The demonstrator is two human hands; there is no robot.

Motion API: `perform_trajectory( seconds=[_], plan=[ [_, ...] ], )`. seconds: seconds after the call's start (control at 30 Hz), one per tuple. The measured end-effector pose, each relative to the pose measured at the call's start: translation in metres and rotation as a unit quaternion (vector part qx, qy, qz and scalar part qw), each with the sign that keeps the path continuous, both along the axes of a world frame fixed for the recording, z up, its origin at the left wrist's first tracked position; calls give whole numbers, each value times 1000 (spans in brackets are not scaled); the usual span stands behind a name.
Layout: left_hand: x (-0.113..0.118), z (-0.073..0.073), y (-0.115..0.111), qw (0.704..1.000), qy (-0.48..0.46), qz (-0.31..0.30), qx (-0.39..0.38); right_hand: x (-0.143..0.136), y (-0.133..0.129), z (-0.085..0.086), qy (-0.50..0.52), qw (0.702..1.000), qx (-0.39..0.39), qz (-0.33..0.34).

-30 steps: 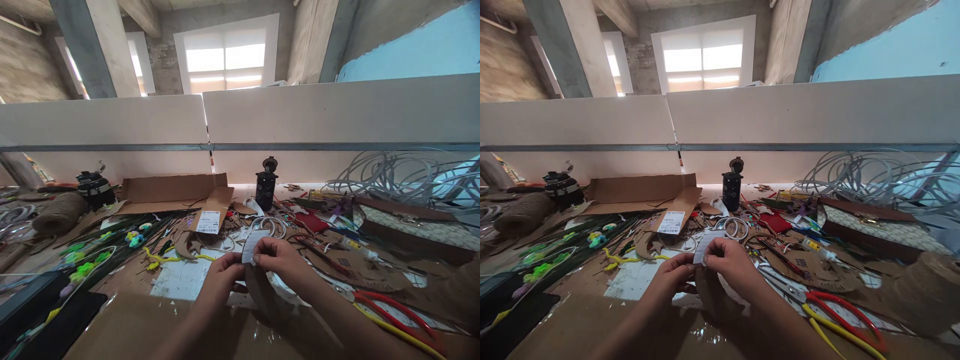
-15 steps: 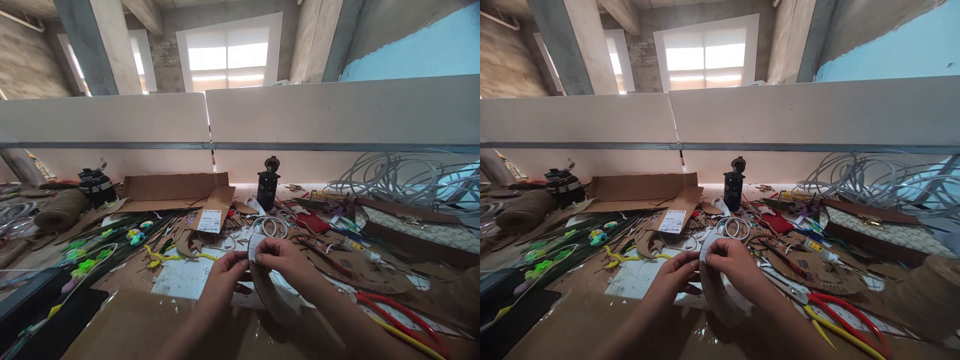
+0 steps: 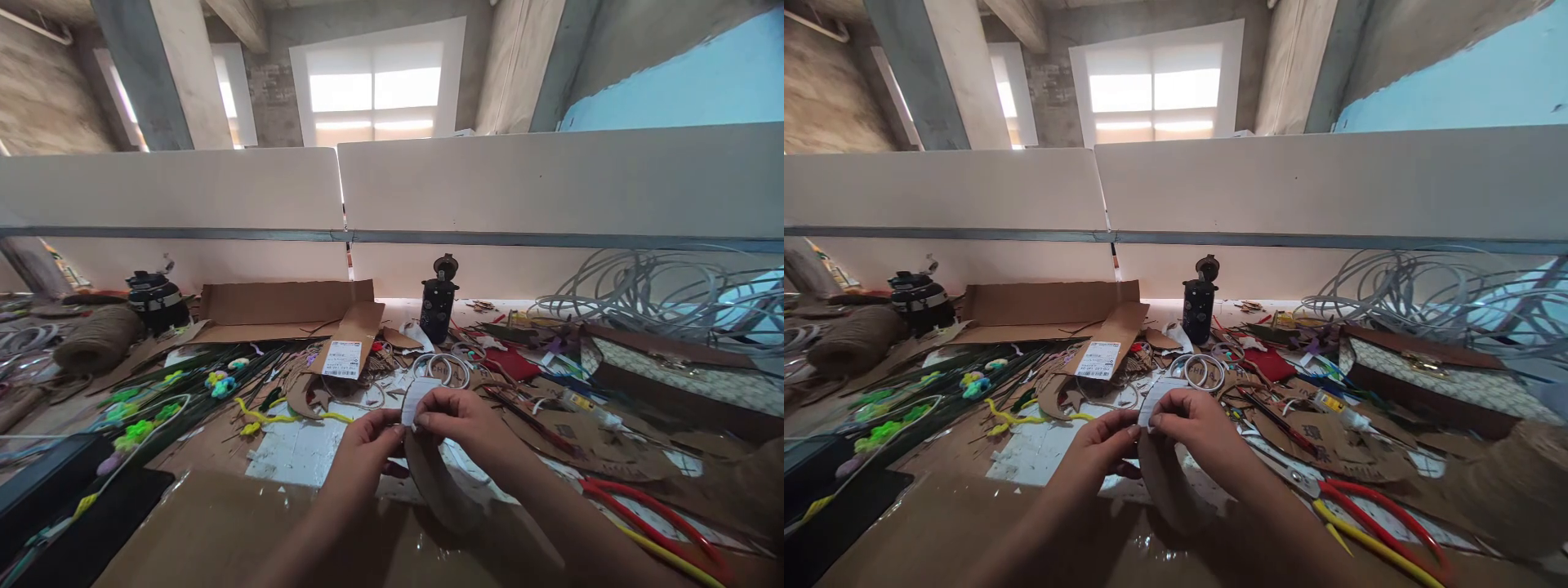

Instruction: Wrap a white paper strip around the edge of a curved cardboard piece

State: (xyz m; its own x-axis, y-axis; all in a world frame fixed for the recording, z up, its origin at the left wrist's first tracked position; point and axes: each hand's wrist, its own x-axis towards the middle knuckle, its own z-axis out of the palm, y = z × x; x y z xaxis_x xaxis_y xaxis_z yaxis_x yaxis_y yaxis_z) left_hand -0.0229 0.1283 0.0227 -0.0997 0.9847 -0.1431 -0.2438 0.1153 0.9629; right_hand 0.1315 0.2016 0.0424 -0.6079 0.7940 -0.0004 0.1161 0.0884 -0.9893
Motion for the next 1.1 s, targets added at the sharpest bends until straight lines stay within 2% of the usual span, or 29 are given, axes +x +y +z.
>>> perform_trajectory(
  seconds=[0.23,0.47,0.73,0.87,1.1],
  plan=[
    [0,0,1,1000,5,2,-3,1,0,-1,-38,996,75,-5],
    [-1,-3,3,1000,15,21,-8,2,-4,0,-121,978,169,-22],
    [-1,-2,3,1000,9,5,-7,4,-4,3,-108,983,145,-14],
    [-3,-6,5,999,21,-12,-22,3,-6,7,-117,981,153,-11],
    [-2,-11,5,999,33,-23,-16,9,-8,21,-146,975,168,-7]
  ],
)
